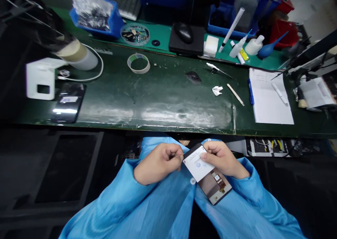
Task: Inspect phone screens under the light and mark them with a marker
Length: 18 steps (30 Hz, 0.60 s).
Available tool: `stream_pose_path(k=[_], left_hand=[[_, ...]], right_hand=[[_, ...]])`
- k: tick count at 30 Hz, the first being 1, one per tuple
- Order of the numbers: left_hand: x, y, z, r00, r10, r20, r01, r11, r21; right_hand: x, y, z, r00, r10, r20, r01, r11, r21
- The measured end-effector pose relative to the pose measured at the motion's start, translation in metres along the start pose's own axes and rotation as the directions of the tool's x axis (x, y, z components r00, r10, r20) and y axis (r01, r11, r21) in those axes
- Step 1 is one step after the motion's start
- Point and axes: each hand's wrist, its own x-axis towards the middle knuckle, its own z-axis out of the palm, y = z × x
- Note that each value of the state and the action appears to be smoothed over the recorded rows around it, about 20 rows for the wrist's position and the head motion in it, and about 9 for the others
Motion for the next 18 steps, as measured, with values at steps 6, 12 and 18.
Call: stream_pose_path(k=[6,12,18], left_hand=[[-0.0023,-0.0003,-0.0024,1.0,0.011,0.018,-0.012,1.0,0.014],[-0.0022,-0.0009,-0.0039,0.999,0.014,0.051,-0.013,1.0,-0.009],[0.0012,-0.0042,-0.0016,0.998,0.01,0.056,-0.01,1.0,-0.004]], right_hand=[[-0.0001,-0.0015,-0.0028,1.0,0.016,-0.012,-0.017,0.999,-0.028],[0.001,-0.0033,-0.0033,1.0,0.016,0.005,-0.016,0.999,-0.049],[0.0,-0.0037,-0.0044,0.999,0.015,0.034,-0.012,0.996,-0.094]])
